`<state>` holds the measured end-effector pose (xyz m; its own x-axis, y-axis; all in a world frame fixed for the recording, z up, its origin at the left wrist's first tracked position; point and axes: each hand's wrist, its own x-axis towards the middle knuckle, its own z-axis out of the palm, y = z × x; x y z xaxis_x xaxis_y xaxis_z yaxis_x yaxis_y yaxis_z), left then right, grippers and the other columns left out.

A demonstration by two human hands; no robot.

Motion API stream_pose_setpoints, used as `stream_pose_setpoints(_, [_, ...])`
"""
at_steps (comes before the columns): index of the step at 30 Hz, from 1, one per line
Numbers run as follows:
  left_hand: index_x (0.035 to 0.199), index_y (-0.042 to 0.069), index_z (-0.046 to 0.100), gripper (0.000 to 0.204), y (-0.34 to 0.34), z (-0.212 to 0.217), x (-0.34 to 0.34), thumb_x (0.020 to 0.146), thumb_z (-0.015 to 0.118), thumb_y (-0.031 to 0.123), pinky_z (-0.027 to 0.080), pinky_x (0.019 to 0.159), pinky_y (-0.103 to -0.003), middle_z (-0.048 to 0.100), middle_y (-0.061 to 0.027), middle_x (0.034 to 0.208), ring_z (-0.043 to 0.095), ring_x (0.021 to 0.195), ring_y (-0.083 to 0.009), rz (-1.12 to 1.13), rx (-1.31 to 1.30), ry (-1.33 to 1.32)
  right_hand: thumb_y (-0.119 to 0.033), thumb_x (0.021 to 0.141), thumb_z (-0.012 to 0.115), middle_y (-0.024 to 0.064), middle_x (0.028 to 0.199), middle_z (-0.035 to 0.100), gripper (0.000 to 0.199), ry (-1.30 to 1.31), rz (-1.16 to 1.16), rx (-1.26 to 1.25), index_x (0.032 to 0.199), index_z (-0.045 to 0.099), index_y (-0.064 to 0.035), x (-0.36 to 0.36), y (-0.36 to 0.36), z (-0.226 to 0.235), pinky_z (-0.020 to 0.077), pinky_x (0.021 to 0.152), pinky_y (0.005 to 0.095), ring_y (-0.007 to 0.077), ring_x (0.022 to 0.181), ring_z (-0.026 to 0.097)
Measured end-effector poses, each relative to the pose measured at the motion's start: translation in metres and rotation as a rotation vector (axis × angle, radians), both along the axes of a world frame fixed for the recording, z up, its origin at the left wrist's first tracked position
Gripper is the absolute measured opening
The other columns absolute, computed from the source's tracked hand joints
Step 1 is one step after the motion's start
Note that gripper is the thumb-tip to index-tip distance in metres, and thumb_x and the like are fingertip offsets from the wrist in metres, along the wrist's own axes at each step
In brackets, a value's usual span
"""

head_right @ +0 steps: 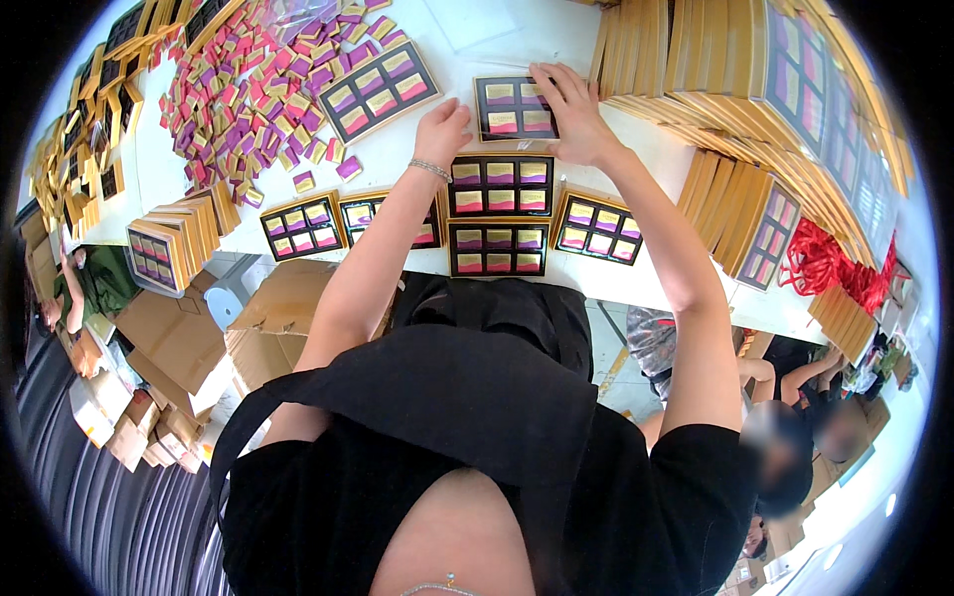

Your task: The person places small pink and gold wrapped items into rectangular wooden palettes with multiple compartments. They arrange the items by hand, then place clear plastic covers over the filled palettes and stack them on the table.

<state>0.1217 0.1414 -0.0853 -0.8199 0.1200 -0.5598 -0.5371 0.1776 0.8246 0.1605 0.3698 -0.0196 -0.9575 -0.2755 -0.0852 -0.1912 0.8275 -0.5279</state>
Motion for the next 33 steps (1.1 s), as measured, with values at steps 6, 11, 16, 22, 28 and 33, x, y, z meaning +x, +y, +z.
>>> stream_pose_setpoints(6, [0.131,-0.008,0.05,0.061,-0.006,0.044,-0.008,0.099,0.047,0.044,0.047,0.091,-0.036,0.057,-0.0143,0.129,0.058,0.113,-0.0228,-0.035,-0.009,0.009,-0.007,0.057,0.084,0.0168,0.152,0.026,0.117,-0.038,-0.142,-0.216,0.153,0.017,-0.0144,0.001,0.01,0.014,0.0244,0.117,0.0469,0.0373,0.142,0.022])
stream_pose_setpoints(11, [0.134,-0.007,0.046,0.066,0.0,0.031,-0.006,0.1,0.041,0.049,0.043,0.097,-0.043,0.052,-0.0179,0.137,0.049,0.128,-0.0263,0.098,0.123,-0.164,-0.008,0.057,0.086,0.017,0.152,0.027,0.119,-0.162,-0.247,-0.295,0.153,0.016,-0.0159,0.006,0.014,0.013,0.0239,0.118,0.0454,0.0368,0.141,0.025])
stream_pose_setpoints(16, [0.122,-0.006,0.05,0.057,-0.003,0.03,-0.019,0.099,0.043,0.046,0.042,0.088,-0.039,0.053,-0.0142,0.119,0.049,0.111,-0.0223,0.163,0.141,-0.09,-0.007,0.057,0.085,0.0154,0.15,0.029,0.116,-0.076,-0.033,-0.186,0.152,0.019,-0.0154,0.001,0.001,0.013,0.0265,0.118,0.0427,0.0363,0.14,0.026])
stream_pose_setpoints(22, [0.1,-0.004,0.068,0.033,0.01,0.026,-0.013,0.093,0.056,0.026,0.049,0.076,-0.033,0.07,-0.0122,0.089,0.065,0.082,-0.0198,0.115,-0.128,0.236,-0.007,0.057,0.086,0.0139,0.15,0.027,0.113,-0.026,0.089,-0.025,0.151,0.024,-0.018,-0.003,0.008,-0.013,0.0295,0.117,0.0422,0.0352,0.141,0.024])
stream_pose_setpoints(28, [0.112,0.0,0.068,0.03,0.015,0.024,-0.007,0.084,0.066,0.01,0.051,0.088,-0.031,0.072,-0.014,0.105,0.069,0.097,-0.0221,0.034,-0.353,0.271,-0.029,0.066,0.084,0.0139,0.152,0.025,0.103,0.029,0.098,0.147,0.151,0.026,-0.0189,0.002,0.007,-0.025,0.0272,0.116,0.0454,0.0362,0.143,0.019])
stream_pose_setpoints(33, [0.114,0.0,0.067,0.034,0.023,0.034,-0.019,0.082,0.07,0.012,0.052,0.088,-0.032,0.072,-0.0154,0.103,0.07,0.096,-0.0231,-0.074,-0.497,0.285,-0.037,0.068,0.082,0.0198,0.149,0.025,0.101,0.05,0.047,0.208,0.15,0.027,-0.0139,0.0,-0.004,-0.027,0.0264,0.113,0.0525,0.0417,0.14,0.022])
